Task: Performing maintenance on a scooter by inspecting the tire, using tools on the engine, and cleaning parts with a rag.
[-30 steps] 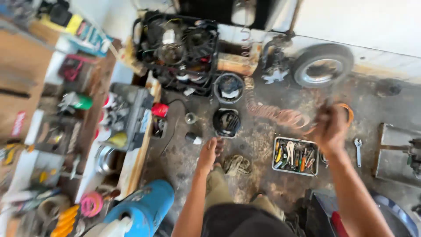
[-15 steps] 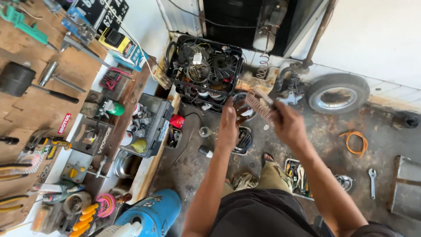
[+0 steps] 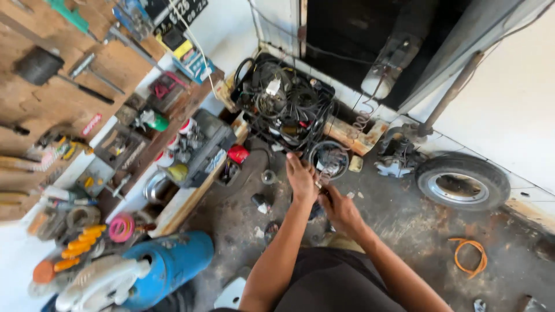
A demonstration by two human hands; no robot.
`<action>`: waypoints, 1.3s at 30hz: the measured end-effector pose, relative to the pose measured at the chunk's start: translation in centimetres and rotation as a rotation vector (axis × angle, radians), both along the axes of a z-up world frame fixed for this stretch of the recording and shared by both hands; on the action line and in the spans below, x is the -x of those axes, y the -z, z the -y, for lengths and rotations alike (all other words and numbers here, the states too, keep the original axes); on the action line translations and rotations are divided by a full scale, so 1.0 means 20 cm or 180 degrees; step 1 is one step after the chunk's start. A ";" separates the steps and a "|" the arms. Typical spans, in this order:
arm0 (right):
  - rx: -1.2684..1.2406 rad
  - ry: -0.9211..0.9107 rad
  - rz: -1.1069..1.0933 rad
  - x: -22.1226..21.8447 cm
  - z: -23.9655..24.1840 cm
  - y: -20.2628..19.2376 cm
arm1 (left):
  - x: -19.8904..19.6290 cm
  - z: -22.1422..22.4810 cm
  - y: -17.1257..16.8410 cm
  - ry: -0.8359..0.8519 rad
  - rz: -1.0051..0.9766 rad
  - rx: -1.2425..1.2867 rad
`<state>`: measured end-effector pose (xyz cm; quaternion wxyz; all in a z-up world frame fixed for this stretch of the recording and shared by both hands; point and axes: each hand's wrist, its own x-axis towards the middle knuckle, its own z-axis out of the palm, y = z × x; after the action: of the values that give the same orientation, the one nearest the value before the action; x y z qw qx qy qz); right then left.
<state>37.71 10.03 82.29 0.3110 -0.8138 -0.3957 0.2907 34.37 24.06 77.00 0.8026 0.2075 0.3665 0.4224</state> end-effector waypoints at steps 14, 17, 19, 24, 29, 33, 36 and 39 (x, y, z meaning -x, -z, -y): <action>0.0443 -0.0272 0.0696 -0.53 0.21 0.35 | -0.47 0.20 -0.19 -0.0093 -0.0569 0.0190; 0.0553 -0.0155 0.0578 -0.47 0.22 0.25 | -0.46 0.21 -0.20 0.0079 -0.0634 0.0119; 0.0367 -0.0059 0.0450 -0.44 0.18 0.18 | -0.45 0.17 -0.21 0.0240 -0.0605 -0.0012; 0.0220 0.0236 -0.0163 -0.26 0.08 -0.03 | -0.33 0.11 -0.18 0.0516 -0.0608 0.0039; 0.0394 0.0359 -0.0125 -0.16 0.07 0.13 | -0.26 0.07 -0.01 0.0545 -0.0499 0.0319; 0.0551 0.0393 -0.0189 -0.10 0.03 0.19 | -0.18 0.02 0.06 0.0689 -0.0550 0.0360; 0.0718 0.0379 -0.0224 -0.07 -0.02 0.18 | -0.14 -0.02 0.11 0.0501 -0.0499 0.0609; 0.1147 0.0230 -0.0011 -0.04 -0.01 0.27 | -0.07 -0.04 0.16 0.0641 -0.0513 0.0491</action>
<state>38.49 10.22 76.91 0.1710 -0.8695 -0.3071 0.3470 35.87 24.78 73.84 0.8225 0.2141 0.4384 0.2923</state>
